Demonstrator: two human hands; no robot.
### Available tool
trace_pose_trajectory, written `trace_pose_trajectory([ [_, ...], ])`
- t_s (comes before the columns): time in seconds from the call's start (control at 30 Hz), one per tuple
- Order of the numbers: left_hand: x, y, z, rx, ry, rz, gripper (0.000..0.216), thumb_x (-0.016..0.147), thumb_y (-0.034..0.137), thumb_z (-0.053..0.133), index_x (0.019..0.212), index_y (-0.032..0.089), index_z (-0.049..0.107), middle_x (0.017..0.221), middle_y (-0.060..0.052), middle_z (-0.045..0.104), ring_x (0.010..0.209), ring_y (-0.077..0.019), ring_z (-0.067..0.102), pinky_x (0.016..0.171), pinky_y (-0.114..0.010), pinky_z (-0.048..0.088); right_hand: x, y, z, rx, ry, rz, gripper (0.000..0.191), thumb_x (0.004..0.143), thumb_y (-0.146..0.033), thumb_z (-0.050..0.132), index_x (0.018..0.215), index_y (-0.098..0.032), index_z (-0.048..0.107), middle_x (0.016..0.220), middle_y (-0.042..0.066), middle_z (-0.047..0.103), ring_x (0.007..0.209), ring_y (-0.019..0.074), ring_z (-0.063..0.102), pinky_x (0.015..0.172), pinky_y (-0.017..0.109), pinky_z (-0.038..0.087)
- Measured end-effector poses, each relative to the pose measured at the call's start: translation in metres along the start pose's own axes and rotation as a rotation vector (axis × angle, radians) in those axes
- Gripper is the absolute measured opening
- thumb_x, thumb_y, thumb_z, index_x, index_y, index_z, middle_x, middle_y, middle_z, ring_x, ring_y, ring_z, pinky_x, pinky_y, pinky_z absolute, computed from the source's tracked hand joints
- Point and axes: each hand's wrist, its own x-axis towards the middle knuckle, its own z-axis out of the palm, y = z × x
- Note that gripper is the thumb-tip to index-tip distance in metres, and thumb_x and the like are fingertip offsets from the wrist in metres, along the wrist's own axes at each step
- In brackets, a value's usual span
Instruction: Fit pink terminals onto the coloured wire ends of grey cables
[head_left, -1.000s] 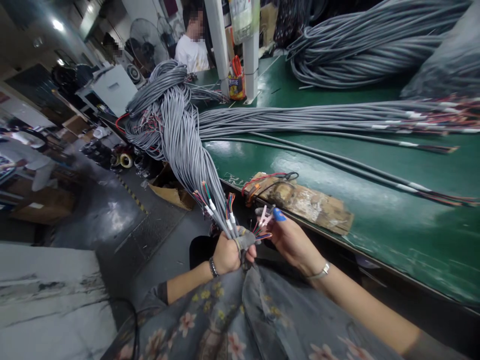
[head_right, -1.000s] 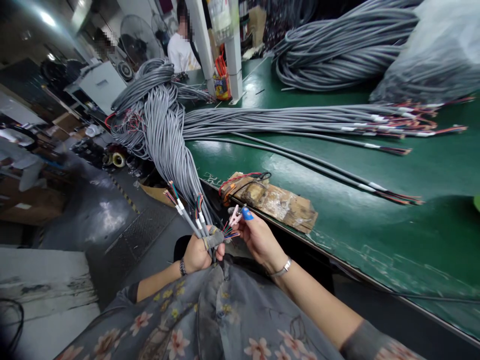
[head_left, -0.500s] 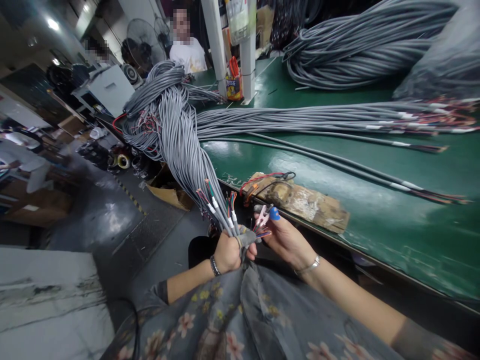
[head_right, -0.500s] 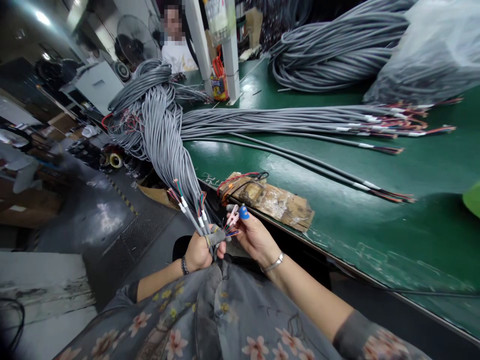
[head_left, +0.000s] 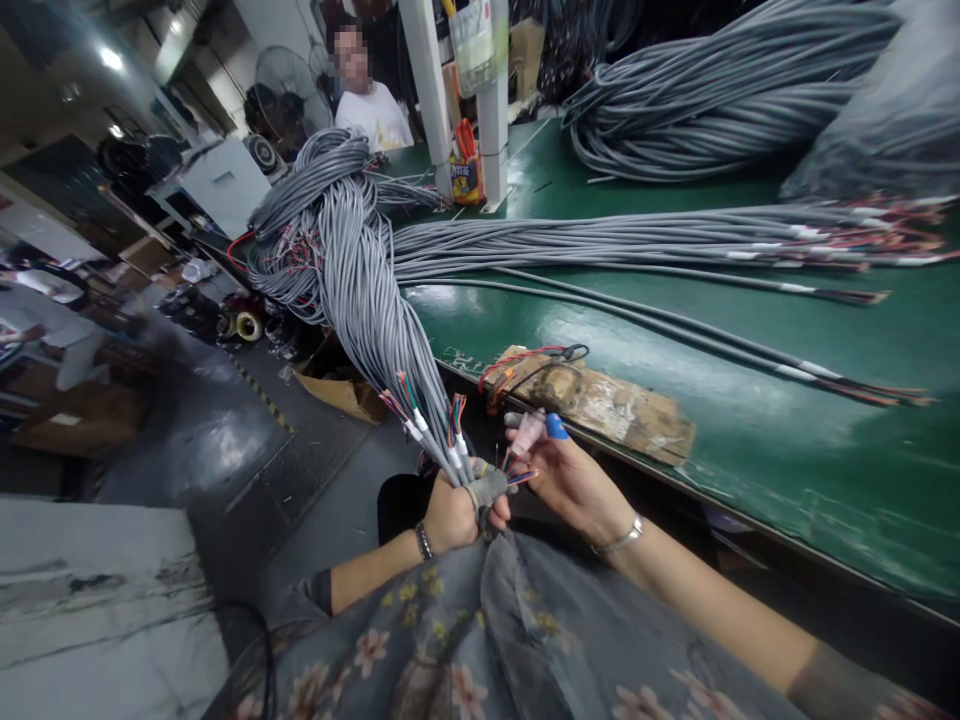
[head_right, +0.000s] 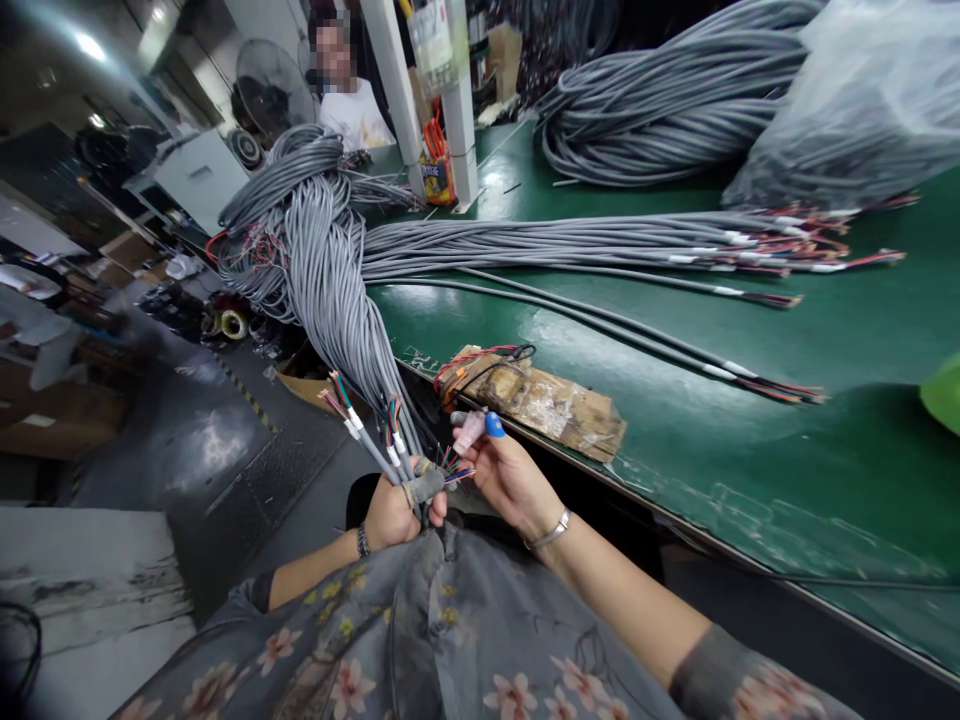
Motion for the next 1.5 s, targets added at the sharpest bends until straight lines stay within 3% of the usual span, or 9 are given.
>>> trace_pose_trajectory([
  [0.13,-0.001,-0.002,-0.001,-0.014,0.028,0.007,0.040,0.051,0.048,0.077,0.048,0.015,0.053,0.037,-0.001,0.053,0.030,-0.0074,0.043,0.034,-0.019,0.032,-0.003,-0.001,0.002,-0.043,0.027,-0.059,0.030,0.065,-0.047,0.082,0.079,-0.022,0.074,0.074,0.000,0.071,0.062,0.0121,0.060,0.057,0.024,0.049],
  [0.37,0.005,-0.005,0.002,-0.021,0.029,0.022,0.040,0.053,0.049,0.075,0.051,0.015,0.053,0.038,0.000,0.053,0.032,-0.0074,0.044,0.035,-0.019,0.031,-0.004,-0.001,0.004,-0.057,0.037,-0.102,0.033,0.060,-0.049,0.084,0.075,-0.022,0.075,0.064,-0.002,0.066,0.058,0.0103,0.054,0.055,0.022,0.047],
  [0.67,0.009,-0.004,0.007,-0.042,0.057,0.010,0.036,0.049,0.046,0.075,0.050,0.016,0.055,0.036,0.000,0.052,0.029,-0.0078,0.043,0.034,-0.019,0.031,0.001,-0.002,-0.001,-0.019,-0.053,-0.016,0.034,0.062,-0.050,0.082,0.079,-0.022,0.074,0.062,-0.002,0.065,0.056,0.0121,0.052,0.056,0.026,0.046],
  [1.0,0.008,-0.008,0.002,-0.029,0.041,0.017,0.038,0.053,0.046,0.075,0.050,0.016,0.052,0.037,0.000,0.053,0.031,-0.0085,0.044,0.035,-0.020,0.030,0.000,-0.001,0.003,0.028,0.004,-0.002,0.043,0.055,-0.058,0.083,0.076,-0.022,0.075,0.070,-0.001,0.071,0.061,0.0118,0.057,0.058,0.023,0.048],
  [1.13,0.005,-0.012,-0.003,-0.064,0.010,0.011,0.040,0.053,0.047,0.077,0.053,0.016,0.053,0.039,0.000,0.054,0.031,-0.0084,0.045,0.035,-0.019,0.031,-0.001,-0.004,0.002,0.023,-0.010,0.021,0.041,0.057,-0.059,0.082,0.075,-0.022,0.074,0.079,0.002,0.073,0.067,0.0138,0.061,0.059,0.024,0.049],
  [1.33,0.006,-0.012,-0.003,-0.122,0.019,0.018,0.042,0.051,0.048,0.078,0.056,0.017,0.051,0.041,0.001,0.055,0.031,-0.0083,0.046,0.034,-0.019,0.031,-0.001,-0.002,-0.001,-0.085,0.023,-0.091,0.032,0.067,-0.049,0.080,0.083,-0.023,0.075,0.075,0.000,0.070,0.065,0.0132,0.059,0.058,0.024,0.048],
  [1.5,0.007,-0.006,0.006,-0.103,0.047,0.021,0.040,0.051,0.047,0.076,0.054,0.017,0.050,0.040,0.002,0.054,0.031,-0.0073,0.045,0.035,-0.019,0.033,-0.001,-0.001,-0.003,-0.090,0.016,-0.094,0.034,0.063,-0.053,0.081,0.076,-0.022,0.073,0.070,0.000,0.067,0.063,0.0144,0.057,0.059,0.027,0.048],
])
